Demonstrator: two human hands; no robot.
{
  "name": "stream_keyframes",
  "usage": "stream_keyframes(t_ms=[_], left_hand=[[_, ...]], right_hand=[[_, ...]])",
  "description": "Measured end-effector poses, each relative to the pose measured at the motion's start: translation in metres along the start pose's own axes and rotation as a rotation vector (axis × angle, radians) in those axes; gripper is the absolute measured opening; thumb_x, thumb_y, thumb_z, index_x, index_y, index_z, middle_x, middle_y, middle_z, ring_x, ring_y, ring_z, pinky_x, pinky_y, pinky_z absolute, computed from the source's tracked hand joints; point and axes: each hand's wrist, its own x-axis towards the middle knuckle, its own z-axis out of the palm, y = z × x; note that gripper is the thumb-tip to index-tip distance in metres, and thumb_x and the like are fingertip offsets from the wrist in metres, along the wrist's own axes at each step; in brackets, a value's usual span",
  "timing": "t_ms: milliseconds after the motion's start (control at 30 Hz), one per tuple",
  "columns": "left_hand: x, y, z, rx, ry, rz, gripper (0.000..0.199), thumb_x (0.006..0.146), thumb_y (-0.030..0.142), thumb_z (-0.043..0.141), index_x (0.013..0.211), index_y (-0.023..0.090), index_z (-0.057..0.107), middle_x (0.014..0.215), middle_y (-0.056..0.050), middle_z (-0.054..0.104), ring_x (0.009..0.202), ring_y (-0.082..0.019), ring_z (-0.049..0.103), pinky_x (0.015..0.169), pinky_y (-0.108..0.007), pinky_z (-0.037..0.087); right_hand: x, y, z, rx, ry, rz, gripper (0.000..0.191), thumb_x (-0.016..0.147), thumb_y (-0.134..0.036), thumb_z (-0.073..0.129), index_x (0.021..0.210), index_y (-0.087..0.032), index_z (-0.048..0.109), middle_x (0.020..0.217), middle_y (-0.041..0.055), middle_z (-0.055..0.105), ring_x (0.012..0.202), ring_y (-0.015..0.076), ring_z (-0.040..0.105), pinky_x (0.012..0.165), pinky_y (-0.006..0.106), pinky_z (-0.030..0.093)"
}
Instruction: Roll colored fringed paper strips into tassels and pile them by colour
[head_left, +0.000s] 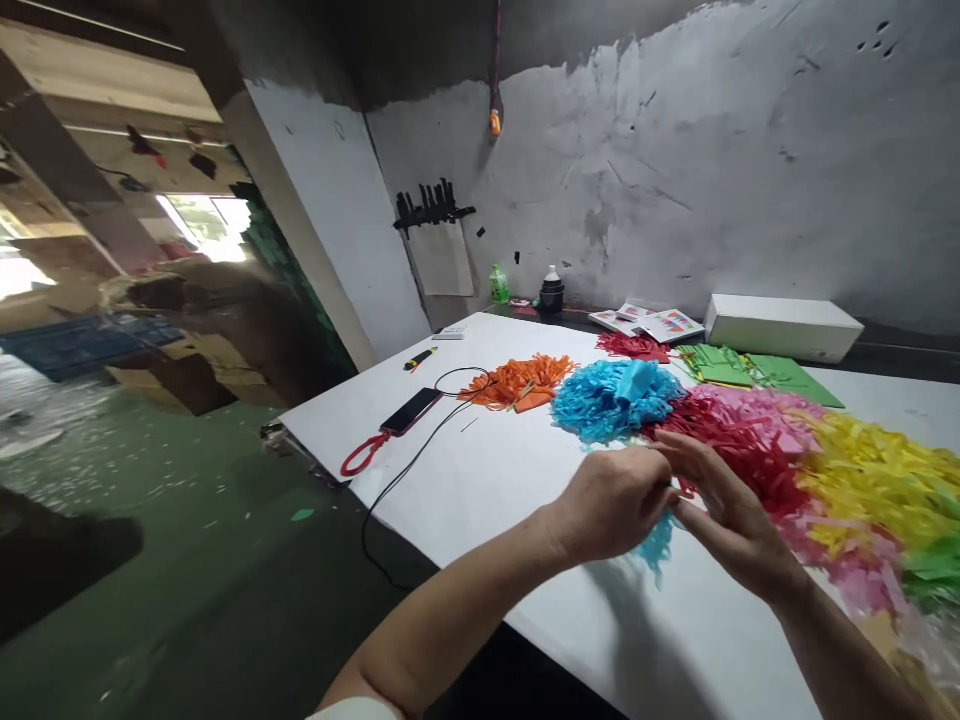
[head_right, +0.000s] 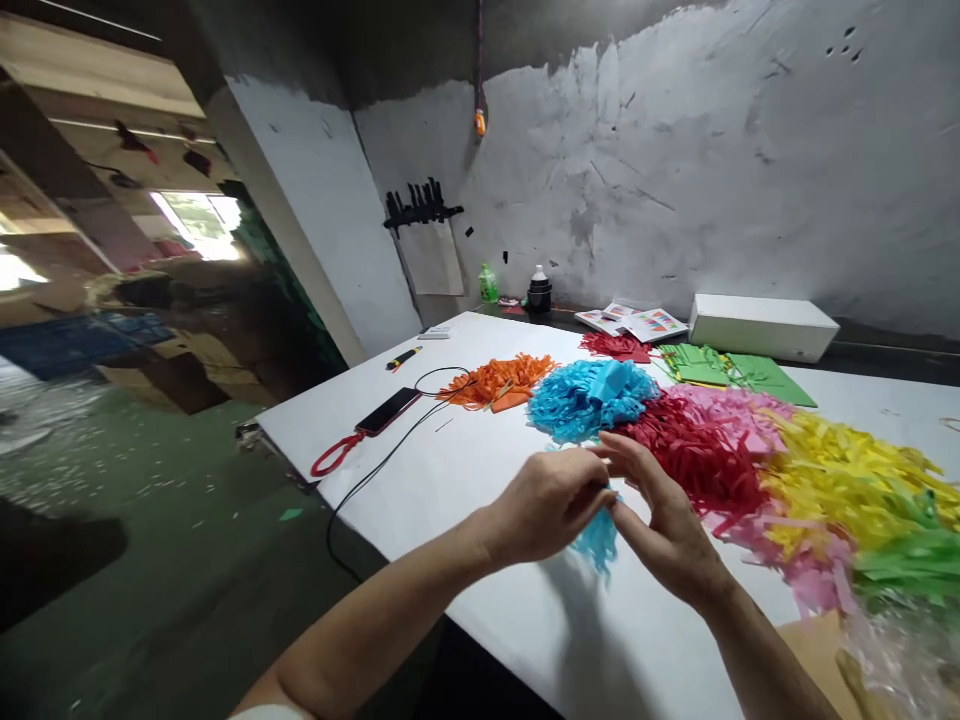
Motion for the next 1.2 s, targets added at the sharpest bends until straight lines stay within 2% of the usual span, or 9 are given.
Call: stream_keyframes(t_ms=[133, 233, 367, 500, 667, 900, 1000, 1133, 1200], left_hand=[[-0.004, 0.000, 0.009, -0.354, 0.122, -0.161, 0.014, 0.085, 0.019, 0.065, 0.073, 0.017, 0.058, 0.070, 0.000, 0.062, 0.063, -0.013, 0.055, 0.059, -0.024, 0.041], [-0.008, -0.004, 0.014, -0.607, 0.173, -0.278, 0.020, 0.085, 0.027, 0.068, 0.071, 0.016, 0.059, 0.064, 0.001, 0.059, 0.056, -0.010, 0.051, 0.053, -0.022, 0.039], [-0.010, -0.005, 0.025, -0.952, 0.166, -0.422, 0.035, 0.080, 0.046, 0.072, 0.073, 0.015, 0.058, 0.060, 0.002, 0.056, 0.051, -0.009, 0.051, 0.048, -0.021, 0.042], [-0.012, -0.004, 0.040, -1.161, 0.199, -0.518, 0.049, 0.069, 0.058, 0.079, 0.072, 0.014, 0.059, 0.062, 0.001, 0.058, 0.051, -0.009, 0.052, 0.046, -0.020, 0.045], [-0.017, -0.005, 0.052, -1.117, 0.211, -0.533, 0.049, 0.071, 0.058, 0.079, 0.069, 0.013, 0.060, 0.061, 0.002, 0.057, 0.048, -0.006, 0.049, 0.043, -0.018, 0.041], [-0.024, -0.010, 0.068, -1.281, 0.046, -0.607, 0.051, 0.065, 0.057, 0.084, 0.072, 0.013, 0.058, 0.062, 0.001, 0.057, 0.052, -0.009, 0.052, 0.048, -0.021, 0.045], [-0.030, -0.011, 0.077, -1.103, 0.039, -0.608, 0.045, 0.073, 0.054, 0.078, 0.070, 0.014, 0.057, 0.061, 0.002, 0.053, 0.052, -0.009, 0.047, 0.046, -0.021, 0.039], [-0.036, -0.010, 0.089, -0.716, 0.154, -0.467, 0.032, 0.088, 0.040, 0.063, 0.068, 0.017, 0.054, 0.065, 0.000, 0.053, 0.061, -0.013, 0.046, 0.056, -0.026, 0.036], [-0.037, -0.010, 0.095, -0.604, 0.155, -0.407, 0.030, 0.090, 0.037, 0.057, 0.068, 0.018, 0.052, 0.065, 0.000, 0.052, 0.062, -0.014, 0.045, 0.058, -0.027, 0.035]], right_hand=[[-0.006, -0.004, 0.019, 0.103, 0.088, 0.038, 0.032, 0.099, -0.033, 0.053, 0.130, -0.024, 0.051, 0.113, 0.0115, 0.066, 0.097, 0.0224, 0.068, 0.075, 0.028, 0.059], [-0.013, -0.002, 0.024, 0.005, 0.168, 0.032, 0.028, 0.096, -0.035, 0.058, 0.122, -0.024, 0.053, 0.100, 0.0080, 0.067, 0.084, 0.0200, 0.068, 0.069, 0.026, 0.059], [-0.019, -0.001, 0.022, -0.310, 0.252, -0.128, 0.019, 0.094, -0.029, 0.060, 0.112, -0.024, 0.057, 0.092, 0.0059, 0.067, 0.075, 0.0192, 0.068, 0.063, 0.026, 0.056], [-0.024, 0.005, 0.019, -0.462, 0.262, -0.301, 0.016, 0.097, -0.018, 0.056, 0.111, -0.024, 0.060, 0.085, 0.0039, 0.069, 0.065, 0.0159, 0.068, 0.060, 0.024, 0.054], [-0.029, 0.012, 0.018, -0.450, 0.204, -0.289, 0.015, 0.096, -0.014, 0.055, 0.107, -0.023, 0.060, 0.082, 0.0026, 0.069, 0.064, 0.0150, 0.068, 0.059, 0.023, 0.052], [-0.043, 0.006, 0.015, -0.298, 0.111, -0.114, 0.011, 0.098, -0.016, 0.049, 0.099, -0.024, 0.057, 0.072, -0.0018, 0.061, 0.056, 0.0128, 0.060, 0.052, 0.021, 0.048], [-0.050, 0.009, 0.016, -0.292, 0.084, -0.094, 0.012, 0.099, -0.016, 0.047, 0.101, -0.024, 0.056, 0.073, -0.0017, 0.062, 0.057, 0.0128, 0.060, 0.054, 0.020, 0.048], [-0.059, 0.021, 0.018, -0.336, 0.118, -0.089, 0.015, 0.099, -0.015, 0.045, 0.106, -0.025, 0.054, 0.078, 0.0000, 0.065, 0.061, 0.0142, 0.063, 0.057, 0.021, 0.050], [-0.063, 0.028, 0.020, -0.366, 0.143, -0.066, 0.014, 0.100, -0.016, 0.045, 0.107, -0.025, 0.053, 0.080, 0.0007, 0.066, 0.063, 0.0155, 0.066, 0.058, 0.023, 0.051]])
